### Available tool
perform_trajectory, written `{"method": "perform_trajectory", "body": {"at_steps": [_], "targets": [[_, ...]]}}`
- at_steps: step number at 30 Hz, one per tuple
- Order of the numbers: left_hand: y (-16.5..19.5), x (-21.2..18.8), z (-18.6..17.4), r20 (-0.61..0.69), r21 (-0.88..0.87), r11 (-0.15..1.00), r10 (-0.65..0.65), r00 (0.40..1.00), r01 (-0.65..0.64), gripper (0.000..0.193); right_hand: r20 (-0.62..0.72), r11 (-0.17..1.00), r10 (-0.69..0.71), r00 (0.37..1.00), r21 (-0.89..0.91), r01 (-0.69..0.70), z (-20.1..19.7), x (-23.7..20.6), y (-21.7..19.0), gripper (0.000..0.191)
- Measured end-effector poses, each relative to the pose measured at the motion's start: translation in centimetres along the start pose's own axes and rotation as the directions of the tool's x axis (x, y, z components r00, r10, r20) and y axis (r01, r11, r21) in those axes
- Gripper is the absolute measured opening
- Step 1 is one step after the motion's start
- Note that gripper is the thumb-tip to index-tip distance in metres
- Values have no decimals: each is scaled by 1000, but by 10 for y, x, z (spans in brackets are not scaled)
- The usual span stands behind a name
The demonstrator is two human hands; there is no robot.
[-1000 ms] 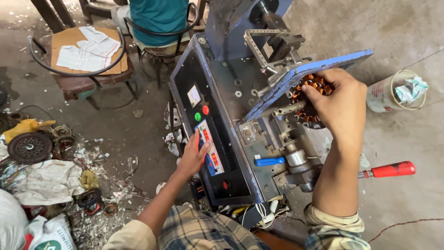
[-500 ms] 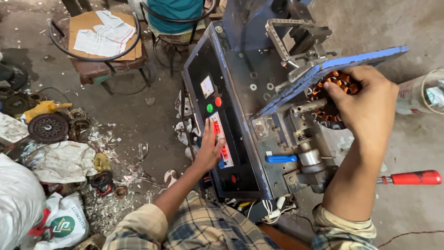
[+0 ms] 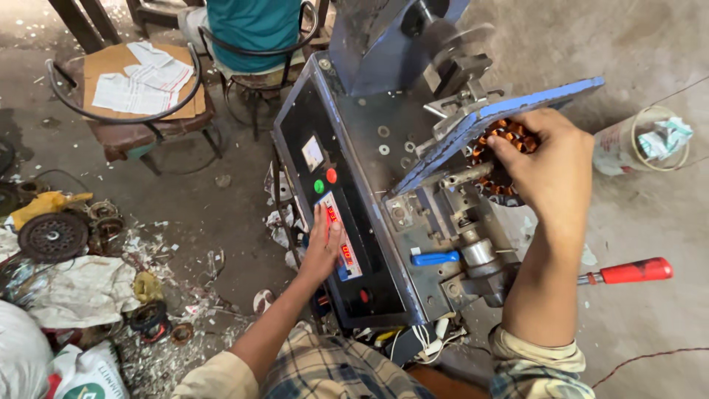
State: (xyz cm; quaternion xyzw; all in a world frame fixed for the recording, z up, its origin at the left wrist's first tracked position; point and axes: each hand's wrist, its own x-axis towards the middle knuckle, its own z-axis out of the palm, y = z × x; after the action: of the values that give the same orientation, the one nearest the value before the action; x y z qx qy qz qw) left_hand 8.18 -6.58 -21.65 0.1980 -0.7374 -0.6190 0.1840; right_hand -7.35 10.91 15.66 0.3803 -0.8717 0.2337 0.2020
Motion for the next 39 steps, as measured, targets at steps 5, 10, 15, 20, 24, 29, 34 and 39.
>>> {"method": "perform_trajectory", "body": {"at_steps": [5,10,15,20,24,29,34,39], "targets": [[26,1,1,-81,114,983,-136,987,145,73,-19,999,-34,999,14,34,-1,1,-6,33],[109,-15,5,-326,66,988,151,933,-137,49,-19,1000,-22,1000,11,23,-1,4,-5,34],[179,-13,30,234,-648,761,151,960,38,47,-7,999,-8,1000,36,9,-1,4,-1,34],[206,22,85,387,-913,240,246,889,331,65,-13,1000,3,1000,18,-2,-2,4,1,33],[215,69,125,426,-904,86,280,860,419,65,0,999,48,999,26,-48,-3,6,0,33],[212,130,158,450,-871,-52,314,836,488,47,-7,998,48,999,36,-48,-4,8,-2,33],[192,140,168,476,-862,-40,275,835,505,44,1,994,95,995,56,-95,-2,9,2,31],[190,137,162,528,-838,33,302,793,545,50,5,995,71,997,72,-71,-1,8,6,31]]}}
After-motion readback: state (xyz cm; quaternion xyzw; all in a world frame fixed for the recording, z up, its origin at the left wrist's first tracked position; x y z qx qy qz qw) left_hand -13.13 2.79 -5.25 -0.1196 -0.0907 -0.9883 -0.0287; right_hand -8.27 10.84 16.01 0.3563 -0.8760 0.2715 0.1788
